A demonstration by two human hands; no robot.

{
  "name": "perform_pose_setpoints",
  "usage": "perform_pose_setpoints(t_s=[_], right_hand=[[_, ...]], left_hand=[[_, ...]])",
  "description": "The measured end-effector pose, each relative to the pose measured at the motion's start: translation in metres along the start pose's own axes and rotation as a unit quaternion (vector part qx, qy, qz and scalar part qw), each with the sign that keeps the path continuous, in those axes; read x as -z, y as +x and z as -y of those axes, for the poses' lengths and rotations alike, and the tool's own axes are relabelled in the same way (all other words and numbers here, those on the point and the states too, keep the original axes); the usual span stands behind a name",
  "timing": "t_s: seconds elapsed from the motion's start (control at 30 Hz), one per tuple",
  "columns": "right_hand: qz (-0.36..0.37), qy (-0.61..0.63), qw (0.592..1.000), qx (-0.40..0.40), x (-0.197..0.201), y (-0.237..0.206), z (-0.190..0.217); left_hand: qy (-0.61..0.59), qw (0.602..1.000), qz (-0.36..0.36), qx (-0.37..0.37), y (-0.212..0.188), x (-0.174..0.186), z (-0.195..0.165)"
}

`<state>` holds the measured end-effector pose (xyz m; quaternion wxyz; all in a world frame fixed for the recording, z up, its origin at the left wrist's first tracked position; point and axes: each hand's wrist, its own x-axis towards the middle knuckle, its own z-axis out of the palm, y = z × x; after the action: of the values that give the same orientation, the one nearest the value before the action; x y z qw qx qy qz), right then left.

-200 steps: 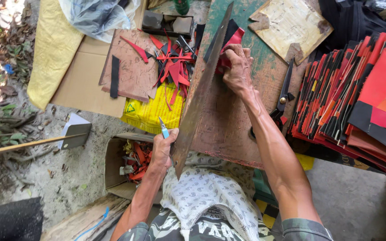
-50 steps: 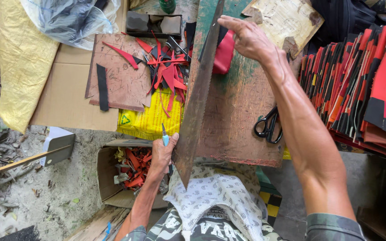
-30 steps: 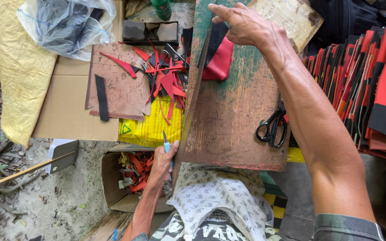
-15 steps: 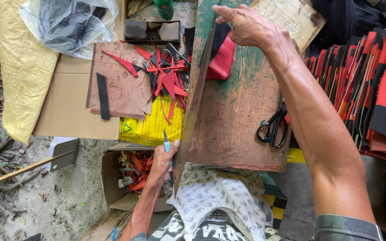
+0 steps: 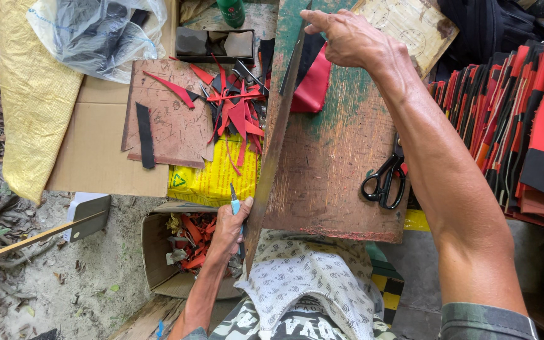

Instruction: The person trims the edges of red and black rubber foam pieces, holding each piece against a long saw blade used as a straight guide and cutting the excess edge with a small knife by hand. They place finished pieces on a stack and pick up new pieces one at a time, working through a pile of cut pieces.

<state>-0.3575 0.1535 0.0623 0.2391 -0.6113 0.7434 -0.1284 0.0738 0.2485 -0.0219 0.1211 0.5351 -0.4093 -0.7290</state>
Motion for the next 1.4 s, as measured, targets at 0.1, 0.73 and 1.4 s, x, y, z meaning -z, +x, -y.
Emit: perform_pose_setpoints(t_s=[0.1, 0.73, 1.4], right_hand=[[-0.017, -0.008, 0.999, 0.037, -0.001, 0.000, -0.002], [-0.024, 0.019, 1.000, -0.006, -0.063, -0.048, -0.008], [-0.153, 0.044, 0.985, 0.069, -0.099, -0.066, -0.034]], left_hand=[[0.015, 1.000, -0.008, 0.005, -0.001, 0.001, 0.000], [0.205, 0.973, -0.039, -0.093, -0.034, -0.058, -0.030], [0.088, 0.992, -0.007, -0.093, -0.009, -0.026, -0.003]])
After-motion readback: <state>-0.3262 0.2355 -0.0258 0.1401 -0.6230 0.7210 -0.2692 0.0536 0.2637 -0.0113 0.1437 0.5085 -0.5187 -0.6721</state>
